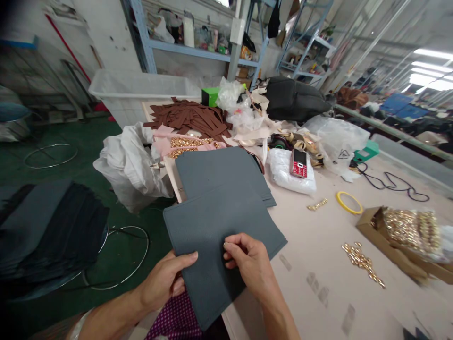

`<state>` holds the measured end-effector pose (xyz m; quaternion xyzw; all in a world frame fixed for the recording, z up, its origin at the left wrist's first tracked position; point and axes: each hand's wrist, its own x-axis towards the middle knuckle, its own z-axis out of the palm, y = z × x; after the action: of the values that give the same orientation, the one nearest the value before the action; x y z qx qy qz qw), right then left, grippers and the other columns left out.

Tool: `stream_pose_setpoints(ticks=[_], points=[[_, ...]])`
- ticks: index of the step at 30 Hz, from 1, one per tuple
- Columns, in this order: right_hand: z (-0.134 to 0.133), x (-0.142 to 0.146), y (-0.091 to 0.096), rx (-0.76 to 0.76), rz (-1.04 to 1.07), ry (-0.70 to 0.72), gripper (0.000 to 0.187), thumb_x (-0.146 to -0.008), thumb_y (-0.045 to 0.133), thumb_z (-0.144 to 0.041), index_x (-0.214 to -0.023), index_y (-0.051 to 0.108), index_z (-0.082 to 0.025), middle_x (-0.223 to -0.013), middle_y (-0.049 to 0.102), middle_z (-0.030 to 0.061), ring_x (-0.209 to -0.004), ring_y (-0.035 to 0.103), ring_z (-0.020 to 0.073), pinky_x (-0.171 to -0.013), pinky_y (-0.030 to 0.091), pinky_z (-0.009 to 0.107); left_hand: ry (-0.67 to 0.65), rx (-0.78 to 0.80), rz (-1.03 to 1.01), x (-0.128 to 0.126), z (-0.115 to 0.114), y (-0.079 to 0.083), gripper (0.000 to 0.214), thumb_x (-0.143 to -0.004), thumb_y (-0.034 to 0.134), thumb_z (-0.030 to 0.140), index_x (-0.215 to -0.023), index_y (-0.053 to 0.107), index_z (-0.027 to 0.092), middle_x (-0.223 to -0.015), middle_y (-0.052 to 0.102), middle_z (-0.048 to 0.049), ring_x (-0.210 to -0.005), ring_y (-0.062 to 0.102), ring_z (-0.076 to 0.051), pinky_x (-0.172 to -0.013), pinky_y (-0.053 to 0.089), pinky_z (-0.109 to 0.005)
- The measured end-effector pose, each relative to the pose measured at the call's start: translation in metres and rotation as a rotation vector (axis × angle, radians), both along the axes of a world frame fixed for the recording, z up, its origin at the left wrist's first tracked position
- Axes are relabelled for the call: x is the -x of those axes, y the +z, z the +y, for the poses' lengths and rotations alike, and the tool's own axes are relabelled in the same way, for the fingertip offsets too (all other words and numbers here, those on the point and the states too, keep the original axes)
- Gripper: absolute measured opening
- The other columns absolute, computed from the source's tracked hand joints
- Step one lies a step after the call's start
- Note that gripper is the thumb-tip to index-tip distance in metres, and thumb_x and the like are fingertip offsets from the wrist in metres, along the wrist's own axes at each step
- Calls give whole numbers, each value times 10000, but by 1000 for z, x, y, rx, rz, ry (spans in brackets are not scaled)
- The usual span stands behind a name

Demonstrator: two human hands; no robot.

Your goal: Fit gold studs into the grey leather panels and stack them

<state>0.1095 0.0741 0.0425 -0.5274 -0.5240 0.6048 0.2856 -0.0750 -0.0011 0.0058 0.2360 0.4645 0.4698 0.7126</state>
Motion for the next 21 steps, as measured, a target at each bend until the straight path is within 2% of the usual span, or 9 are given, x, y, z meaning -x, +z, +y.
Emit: stream_pose_setpoints(ticks=[6, 11, 17, 21], points=[[8, 15, 5, 20, 14, 21, 401, -661, 772, -524, -796, 689, -155, -572, 584, -26, -532, 573, 115, -424, 500, 192, -22, 5, -11, -1, 3, 3, 452, -742, 662, 542, -522, 498, 183, -339, 318, 86, -307, 202, -40, -339, 142, -197], [7, 18, 5, 50, 26, 55, 403, -659, 774, -529, -779, 686, -154, -550, 584, -26, -505, 554, 106, -411, 480, 183, -14, 18, -5, -2, 5, 7, 411, -719, 672, 535, -571, 540, 175, -352, 313, 98, -307, 197, -42, -339, 153, -193], [6, 19, -1, 27, 44, 40, 357, -704, 754, -489, -804, 648, -164, -539, 578, -37, -494, 562, 104, -408, 472, 175, -11, 30, 61, 1, 6, 4, 408, -729, 680, 554, -668, 610, 156, -416, 397, 84, -333, 215, -40, -344, 139, -193], [4, 18, 1, 26, 65, -2, 311, -705, 740, -445, -779, 597, -179, -528, 562, -56, -461, 545, 94, -401, 466, 175, -35, 19, 109, 0, 6, 14, 390, -740, 699, 543, -674, 630, 165, -468, 465, 64, -365, 276, -46, -364, 169, -189]])
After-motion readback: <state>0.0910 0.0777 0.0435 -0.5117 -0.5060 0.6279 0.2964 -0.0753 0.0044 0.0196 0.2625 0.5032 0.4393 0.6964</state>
